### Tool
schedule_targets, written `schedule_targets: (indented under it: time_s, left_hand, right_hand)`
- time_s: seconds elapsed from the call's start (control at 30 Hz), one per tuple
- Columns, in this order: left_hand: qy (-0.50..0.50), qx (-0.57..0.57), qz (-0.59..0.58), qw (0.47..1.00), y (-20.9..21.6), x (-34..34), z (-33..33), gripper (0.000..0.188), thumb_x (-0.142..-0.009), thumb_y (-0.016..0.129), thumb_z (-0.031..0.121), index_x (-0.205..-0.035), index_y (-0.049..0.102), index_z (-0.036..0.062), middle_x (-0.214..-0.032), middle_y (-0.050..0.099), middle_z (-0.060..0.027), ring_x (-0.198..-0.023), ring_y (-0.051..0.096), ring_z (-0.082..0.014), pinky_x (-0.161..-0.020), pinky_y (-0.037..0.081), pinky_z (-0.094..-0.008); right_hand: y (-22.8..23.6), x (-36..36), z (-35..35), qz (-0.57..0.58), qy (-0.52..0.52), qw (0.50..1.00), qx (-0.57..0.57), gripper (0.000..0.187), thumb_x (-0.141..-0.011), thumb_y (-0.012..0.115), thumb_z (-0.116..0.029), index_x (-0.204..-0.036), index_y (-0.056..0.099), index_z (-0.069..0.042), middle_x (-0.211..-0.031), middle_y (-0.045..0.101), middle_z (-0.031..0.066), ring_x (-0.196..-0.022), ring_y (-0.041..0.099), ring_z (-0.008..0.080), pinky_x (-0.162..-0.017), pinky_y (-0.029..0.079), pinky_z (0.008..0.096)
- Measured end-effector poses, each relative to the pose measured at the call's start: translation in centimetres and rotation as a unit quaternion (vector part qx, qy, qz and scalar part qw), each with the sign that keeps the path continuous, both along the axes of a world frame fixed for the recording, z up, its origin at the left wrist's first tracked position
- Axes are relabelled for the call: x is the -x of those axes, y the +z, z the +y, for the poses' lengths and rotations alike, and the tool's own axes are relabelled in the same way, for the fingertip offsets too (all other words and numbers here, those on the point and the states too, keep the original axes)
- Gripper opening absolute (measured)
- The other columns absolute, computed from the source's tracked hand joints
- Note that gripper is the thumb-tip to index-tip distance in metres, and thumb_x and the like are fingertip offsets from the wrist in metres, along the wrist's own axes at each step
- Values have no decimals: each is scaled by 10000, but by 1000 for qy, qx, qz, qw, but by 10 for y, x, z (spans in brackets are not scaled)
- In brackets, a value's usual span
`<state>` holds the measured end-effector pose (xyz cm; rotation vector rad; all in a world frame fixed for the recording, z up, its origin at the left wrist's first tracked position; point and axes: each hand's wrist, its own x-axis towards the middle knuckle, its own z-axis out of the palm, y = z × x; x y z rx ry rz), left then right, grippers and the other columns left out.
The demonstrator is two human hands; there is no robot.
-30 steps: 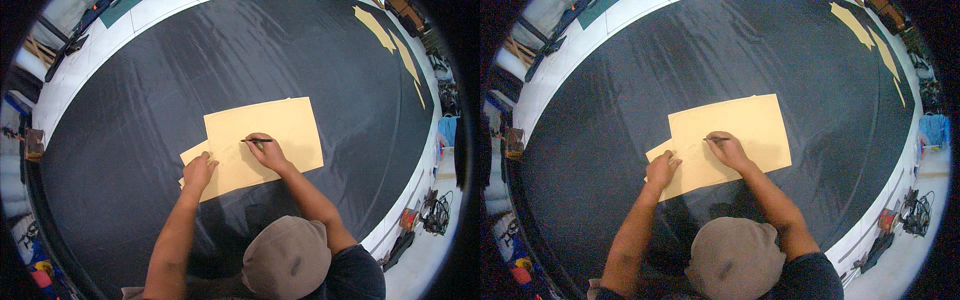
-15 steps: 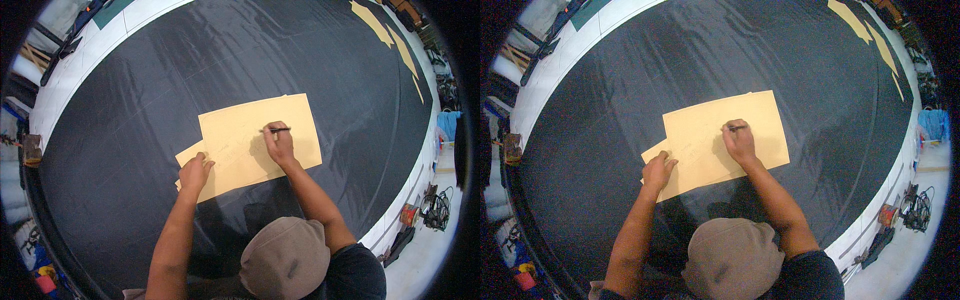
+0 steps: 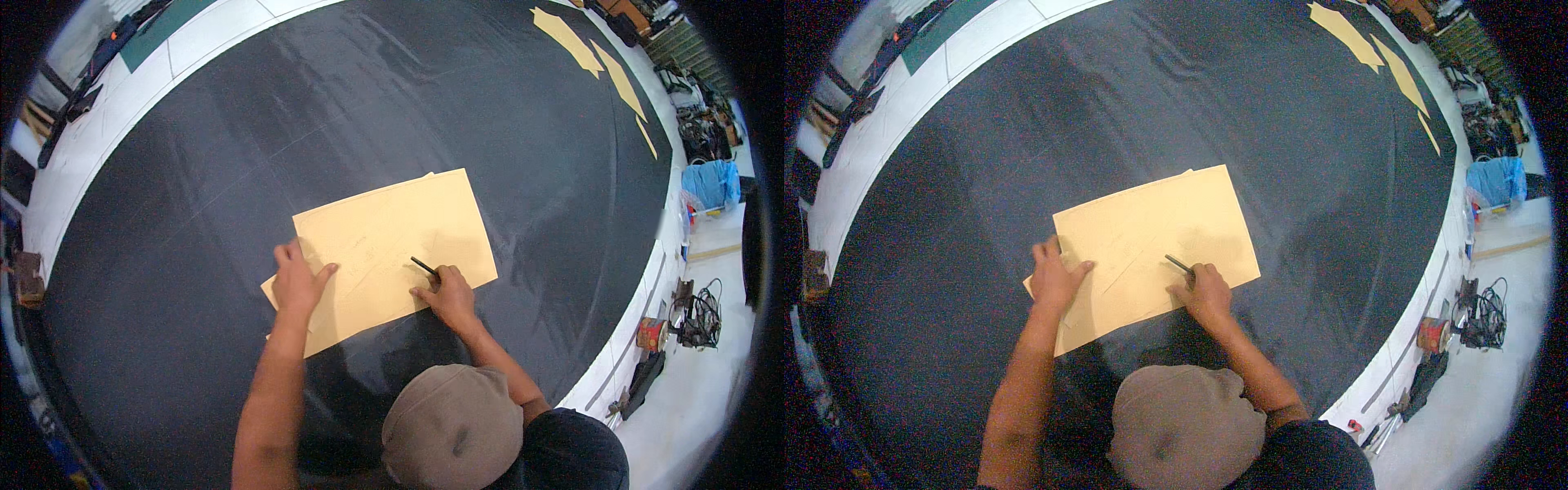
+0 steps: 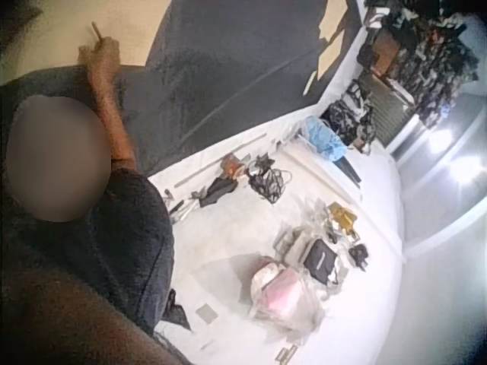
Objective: The person sits on a black floor mat and uses a pen to mark lines on several tan cardboard pieces. They repeatedly pick up, align, and place the pieces, then gather them into a stack and move them aside.
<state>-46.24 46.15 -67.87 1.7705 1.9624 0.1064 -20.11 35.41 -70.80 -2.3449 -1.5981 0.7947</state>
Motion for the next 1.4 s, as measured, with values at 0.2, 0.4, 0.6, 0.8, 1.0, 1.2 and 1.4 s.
schedule_targets:
  time_s: [0.2,0.4,0.6,0.8,1.0,1.2,1.4]
  left_hand:
    - [-23,109,32,993,-8,15,19,774,-667,825,375,-1192,417,-21,-1214,448,-200,-1046,582,-372,-849,505,-444]
    - [7,147,-10,989,-15,9,-4,701,-687,807,371,-1159,437,9,-1112,559,-195,-1025,598,-362,-846,494,-448]
    - [63,214,-97,970,-14,-11,-54,547,-735,766,375,-1097,566,17,-1035,654,-182,-971,633,-344,-820,494,-457]
    - [29,325,-332,885,-44,8,-64,360,-818,700,259,-1046,643,-13,-987,691,-147,-887,668,-241,-765,509,-360]
    - [-17,301,-382,873,13,-4,-51,326,-829,639,171,-1083,614,-32,-1010,681,-145,-937,648,-216,-819,489,-341]
    - [122,329,-376,858,95,-26,-55,375,-812,639,122,-1140,574,-47,-1094,651,-147,-1002,622,-243,-869,472,-347]
    - [177,352,-338,854,176,-9,-62,450,-811,632,78,-1227,506,-40,-1146,615,-137,-1036,597,-240,-901,461,-352]
  right_hand:
    - [-12,-9,22,102,-154,977,-101,331,-816,724,-252,-961,529,-27,-806,623,111,-749,625,236,-660,497,355]
    - [-29,-4,24,312,-333,863,-217,310,-826,732,-162,-995,515,-17,-779,599,60,-739,594,136,-629,493,266]
    - [-34,18,-58,199,-266,943,-16,328,-789,766,-261,-854,549,-24,-755,588,66,-675,536,153,-606,457,309]
    - [2,50,-43,133,-209,964,95,462,-728,776,-391,-684,560,16,-726,542,138,-742,522,284,-698,451,395]
    - [-21,59,-58,163,-372,907,113,487,-736,772,-424,-799,616,33,-820,604,148,-762,578,291,-724,481,387]
    - [43,72,-54,359,-518,763,145,613,-725,797,-426,-999,585,80,-938,643,165,-833,619,217,-737,498,347]
    - [152,59,-48,479,-562,651,176,668,-735,821,-304,-1129,447,84,-1007,583,134,-857,616,247,-677,541,384]
